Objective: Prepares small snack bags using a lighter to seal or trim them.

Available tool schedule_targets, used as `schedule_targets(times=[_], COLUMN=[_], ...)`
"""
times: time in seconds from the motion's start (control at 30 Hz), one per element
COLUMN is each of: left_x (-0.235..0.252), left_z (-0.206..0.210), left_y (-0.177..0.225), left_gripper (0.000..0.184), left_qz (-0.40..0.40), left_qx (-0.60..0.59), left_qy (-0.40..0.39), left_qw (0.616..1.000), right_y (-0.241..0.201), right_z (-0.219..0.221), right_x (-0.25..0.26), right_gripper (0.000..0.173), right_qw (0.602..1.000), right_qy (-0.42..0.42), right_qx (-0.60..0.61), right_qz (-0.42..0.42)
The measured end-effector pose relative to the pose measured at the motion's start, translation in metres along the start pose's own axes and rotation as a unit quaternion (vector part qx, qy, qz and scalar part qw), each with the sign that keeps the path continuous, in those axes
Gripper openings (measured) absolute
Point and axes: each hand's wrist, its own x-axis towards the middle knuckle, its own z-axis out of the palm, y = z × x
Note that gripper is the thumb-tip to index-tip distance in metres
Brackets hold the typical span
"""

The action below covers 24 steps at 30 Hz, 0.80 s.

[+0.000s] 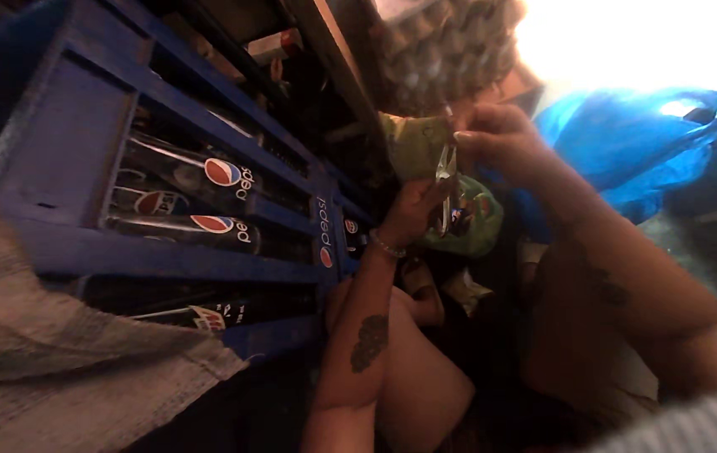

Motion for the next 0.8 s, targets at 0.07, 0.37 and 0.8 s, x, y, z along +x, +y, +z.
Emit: schedule_targets(times=[0.07, 0.37, 0.8], left_x=[-0.001, 0.003, 0.005], left_z=[-0.002, 0.003, -0.007], left_y=[0.001, 0.001, 0.001], left_gripper=[0.026, 0.03, 0.032], left_qz=[-0.002, 0.03, 0.043], left_qx=[0.008, 0.117, 0.313], left_qy=[-0.022, 0.048, 0.113], left_qw=[1.0, 0.991, 0.942], right_y=[-0.001, -0.003, -0.001], right_z=[-0.001, 0.003, 0.004], right_x=[-0.001, 0.0, 0.007], right_gripper=[0.013, 0.007, 0.032], right_qw=[0.999, 0.999, 0.929], right_qy=[-0.011, -0.002, 0.109], right_qx=[0.037, 0.048, -0.292], right_qz=[0.033, 0.019, -0.197])
